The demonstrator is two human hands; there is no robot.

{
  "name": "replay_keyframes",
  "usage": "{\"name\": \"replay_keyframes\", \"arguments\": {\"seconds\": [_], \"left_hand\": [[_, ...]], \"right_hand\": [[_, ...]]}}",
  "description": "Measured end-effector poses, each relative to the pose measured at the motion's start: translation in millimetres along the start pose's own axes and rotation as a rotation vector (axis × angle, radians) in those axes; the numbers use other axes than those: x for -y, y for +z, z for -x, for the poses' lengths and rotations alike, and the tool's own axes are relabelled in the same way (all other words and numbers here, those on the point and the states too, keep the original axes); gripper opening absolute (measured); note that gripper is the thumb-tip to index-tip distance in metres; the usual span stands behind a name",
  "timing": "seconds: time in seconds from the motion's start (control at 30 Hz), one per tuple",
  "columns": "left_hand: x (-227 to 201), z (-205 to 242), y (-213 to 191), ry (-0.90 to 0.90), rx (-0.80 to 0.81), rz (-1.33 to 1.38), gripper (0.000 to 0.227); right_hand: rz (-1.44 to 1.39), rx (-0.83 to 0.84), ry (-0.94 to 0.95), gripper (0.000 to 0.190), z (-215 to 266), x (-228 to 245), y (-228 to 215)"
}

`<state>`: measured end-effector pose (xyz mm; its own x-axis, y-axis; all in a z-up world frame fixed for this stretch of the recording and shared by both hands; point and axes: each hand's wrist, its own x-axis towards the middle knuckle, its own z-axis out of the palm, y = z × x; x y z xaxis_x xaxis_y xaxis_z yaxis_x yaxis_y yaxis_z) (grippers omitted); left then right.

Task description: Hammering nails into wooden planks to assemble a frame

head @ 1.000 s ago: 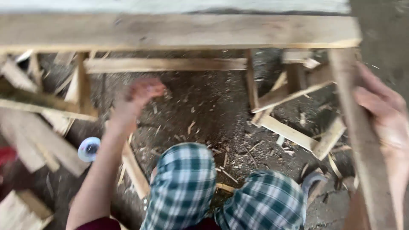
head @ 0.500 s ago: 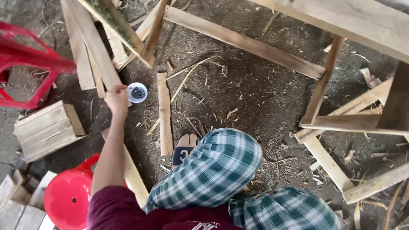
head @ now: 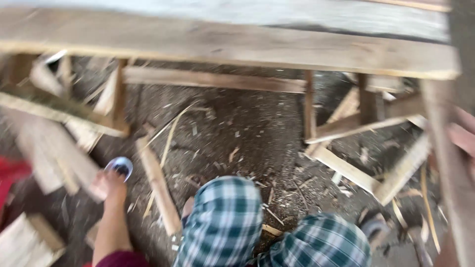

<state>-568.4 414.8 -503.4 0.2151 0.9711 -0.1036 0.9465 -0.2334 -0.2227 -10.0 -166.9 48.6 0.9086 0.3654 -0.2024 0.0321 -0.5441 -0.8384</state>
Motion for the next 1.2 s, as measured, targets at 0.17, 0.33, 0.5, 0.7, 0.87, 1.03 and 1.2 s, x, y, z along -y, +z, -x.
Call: {"name": "replay_keyframes", "arguments": {"seconds": [0.17, 0.33, 0.5, 0.7, 0.87, 1.03, 1.2], "left_hand": [[-19.6, -6.1, -25.0, 0.020, 0.144, -0.003, 0.053], [-21.7, 0.7, -25.7, 0.000, 0.195, -0.308, 0.030], [-18.1, -2.0, -10.9, -0.046, 0.130, -0.257, 0.022], [-23.1, -10.4, -6.1, -0.084, 0.120, -0.228, 0.033], [-28.8, -14.7, -3.3, -0.166, 0.172, -0.222, 0.019], [-26.5, -14.3, 2.7, -0.220, 0.121, -0.069, 0.035], [-20.7, -5.7, -17.7, -0.188, -0.014, 0.117, 0.030]], "right_hand": [[-0.228, -0.016, -0.013, 0.060, 16.0, -10.3, 5.4], [-0.233, -0.025, -0.019, 0.060, 22.0, 2.8, 13.7], [-0.301, -0.026, -0.002, 0.066, 18.4, -8.3, 10.6], [-0.266, -0.062, 0.031, 0.065, 16.3, -7.1, 11.3], [-0.255, -0.085, 0.038, 0.063, 17.8, -5.3, 13.1], [-0.227, -0.031, 0.001, 0.061, 20.8, 0.9, 14.2], [-0.284, 0.004, -0.035, 0.063, 16.7, -5.6, 12.3]]}}
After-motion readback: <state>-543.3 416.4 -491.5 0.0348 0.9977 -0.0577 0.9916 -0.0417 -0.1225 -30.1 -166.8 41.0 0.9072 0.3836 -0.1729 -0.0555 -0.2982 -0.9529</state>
